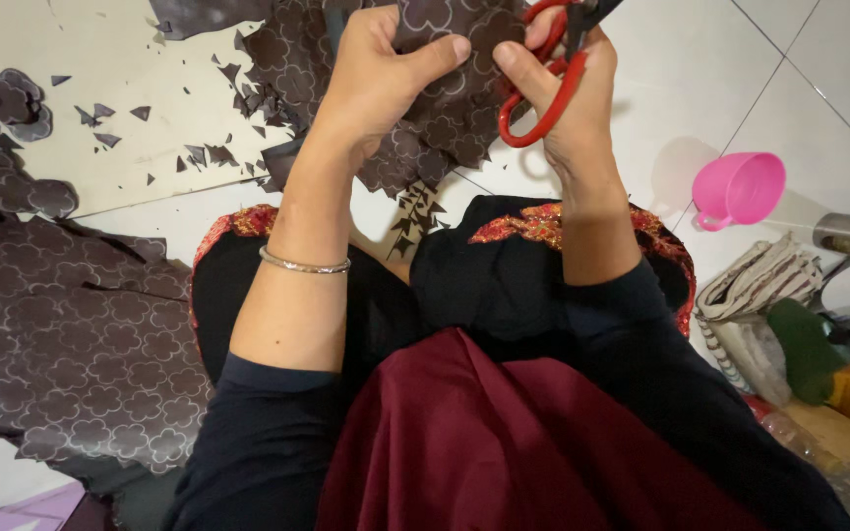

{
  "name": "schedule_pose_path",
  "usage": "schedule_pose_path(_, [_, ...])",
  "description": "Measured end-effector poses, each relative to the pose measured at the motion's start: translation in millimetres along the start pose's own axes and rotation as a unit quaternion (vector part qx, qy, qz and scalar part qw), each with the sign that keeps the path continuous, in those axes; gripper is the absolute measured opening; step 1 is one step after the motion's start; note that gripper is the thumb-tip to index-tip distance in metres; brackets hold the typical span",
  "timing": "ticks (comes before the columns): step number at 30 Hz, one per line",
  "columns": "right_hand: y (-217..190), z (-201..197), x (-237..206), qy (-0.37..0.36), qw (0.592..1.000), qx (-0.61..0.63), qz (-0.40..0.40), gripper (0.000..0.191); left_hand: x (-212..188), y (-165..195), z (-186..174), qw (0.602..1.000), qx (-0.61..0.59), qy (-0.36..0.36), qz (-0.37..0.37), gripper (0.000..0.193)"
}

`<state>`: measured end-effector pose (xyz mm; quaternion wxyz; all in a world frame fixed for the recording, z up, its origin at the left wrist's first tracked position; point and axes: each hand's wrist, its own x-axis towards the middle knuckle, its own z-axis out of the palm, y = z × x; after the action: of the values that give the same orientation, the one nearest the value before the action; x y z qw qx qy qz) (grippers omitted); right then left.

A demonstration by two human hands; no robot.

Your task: The person sits on the floor and uses red-handled scissors to cut a dark brown patterned fabric into small shapes. Cut pieces and scraps accumulate on the floor as the person continues cutting.

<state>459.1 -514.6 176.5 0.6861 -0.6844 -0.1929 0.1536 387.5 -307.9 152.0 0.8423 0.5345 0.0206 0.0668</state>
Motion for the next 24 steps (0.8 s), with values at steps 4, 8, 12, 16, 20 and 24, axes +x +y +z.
schedule_pose_path(4, [-1.9,2.1,-0.4,0.020,1.000,0.004,0.003,0.026,1.1,-5.5,2.4,0.996,0.079,0.041,0.020,0.012])
schedule_pose_path(8, [-2.6,4.1,1.0,0.026,1.000,0.005,-0.012,0.026,1.7,-9.2,3.6,0.986,0.137,0.065,0.071,0.016])
schedule_pose_path(12, [-2.6,4.3,2.3,0.023,0.999,0.003,-0.022,0.025,3.3,-10.7,3.1,0.969,0.215,0.099,0.066,0.026])
schedule_pose_path(16, [-1.3,3.8,3.9,0.020,0.999,-0.016,-0.028,0.025,3.4,-9.6,0.6,0.945,0.290,0.119,0.088,0.031])
schedule_pose_path(20, [2.8,3.4,4.1,0.020,0.999,-0.009,-0.024,0.024,2.1,-8.6,-0.3,0.967,0.231,0.108,0.021,0.031])
schedule_pose_path(24, [4.8,-1.1,5.6,0.003,0.999,0.014,0.034,0.022,1.0,-7.2,-4.5,0.997,0.028,0.065,0.021,0.010])
